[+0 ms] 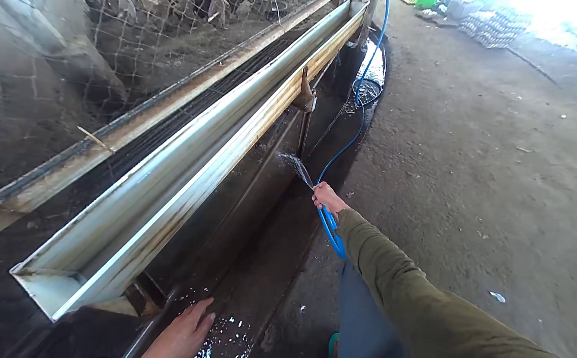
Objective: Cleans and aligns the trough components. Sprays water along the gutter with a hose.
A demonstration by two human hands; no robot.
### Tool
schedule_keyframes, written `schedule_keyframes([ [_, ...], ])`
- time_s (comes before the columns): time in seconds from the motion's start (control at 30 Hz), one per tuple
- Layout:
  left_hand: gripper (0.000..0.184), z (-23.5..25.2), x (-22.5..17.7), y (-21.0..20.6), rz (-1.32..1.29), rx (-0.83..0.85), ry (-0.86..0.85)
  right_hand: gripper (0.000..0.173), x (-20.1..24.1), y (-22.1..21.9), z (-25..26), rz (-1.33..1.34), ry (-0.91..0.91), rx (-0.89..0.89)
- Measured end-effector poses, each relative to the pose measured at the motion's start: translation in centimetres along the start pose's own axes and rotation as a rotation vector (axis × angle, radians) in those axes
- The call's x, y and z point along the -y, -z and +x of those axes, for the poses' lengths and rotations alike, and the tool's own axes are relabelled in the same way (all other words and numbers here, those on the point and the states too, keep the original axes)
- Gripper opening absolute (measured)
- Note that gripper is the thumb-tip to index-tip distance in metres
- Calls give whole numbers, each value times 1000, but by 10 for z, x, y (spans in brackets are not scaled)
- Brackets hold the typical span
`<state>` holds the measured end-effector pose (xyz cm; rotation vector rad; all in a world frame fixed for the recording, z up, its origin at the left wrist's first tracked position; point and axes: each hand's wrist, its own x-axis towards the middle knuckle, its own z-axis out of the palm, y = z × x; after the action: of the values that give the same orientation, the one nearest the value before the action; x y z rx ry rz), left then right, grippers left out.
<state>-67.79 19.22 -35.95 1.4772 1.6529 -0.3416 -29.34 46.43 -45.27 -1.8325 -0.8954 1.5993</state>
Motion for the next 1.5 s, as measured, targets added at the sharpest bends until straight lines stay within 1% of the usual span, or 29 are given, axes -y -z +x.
schedule_keyframes([
  [0.4, 52, 1, 9, 0, 4, -3, 4, 29, 4, -20, 1, 21, 5, -57],
  [0.63, 52, -3, 8, 1, -12, -6, 13, 31, 5, -22, 4, 58, 8, -74],
  [0.7, 53, -4, 8, 1, -14, -4, 15, 29, 4, -19, 6, 35, 10, -25],
  [0.9, 53, -3, 4, 3, 1, 3, 22, 21, 2, -5, 5, -79, -82, 153],
  [1.03, 52, 1, -3, 5, 6, 5, 12, 17, -2, -3, 0, -172, -93, 312],
  [1.1, 52, 2, -4, 6, 11, 9, 15, 17, -2, -3, -3, -182, -93, 352],
  [1.17, 52, 3, -5, 6, 14, 11, 13, 17, -1, -2, -2, -159, -88, 322],
  [1.43, 52, 2, -8, 5, 23, 11, 5, 21, -5, 4, 13, -78, -33, 94],
  [1.5, 51, 1, -9, 4, 27, 10, 6, 22, -4, 3, 13, -83, -29, 85],
])
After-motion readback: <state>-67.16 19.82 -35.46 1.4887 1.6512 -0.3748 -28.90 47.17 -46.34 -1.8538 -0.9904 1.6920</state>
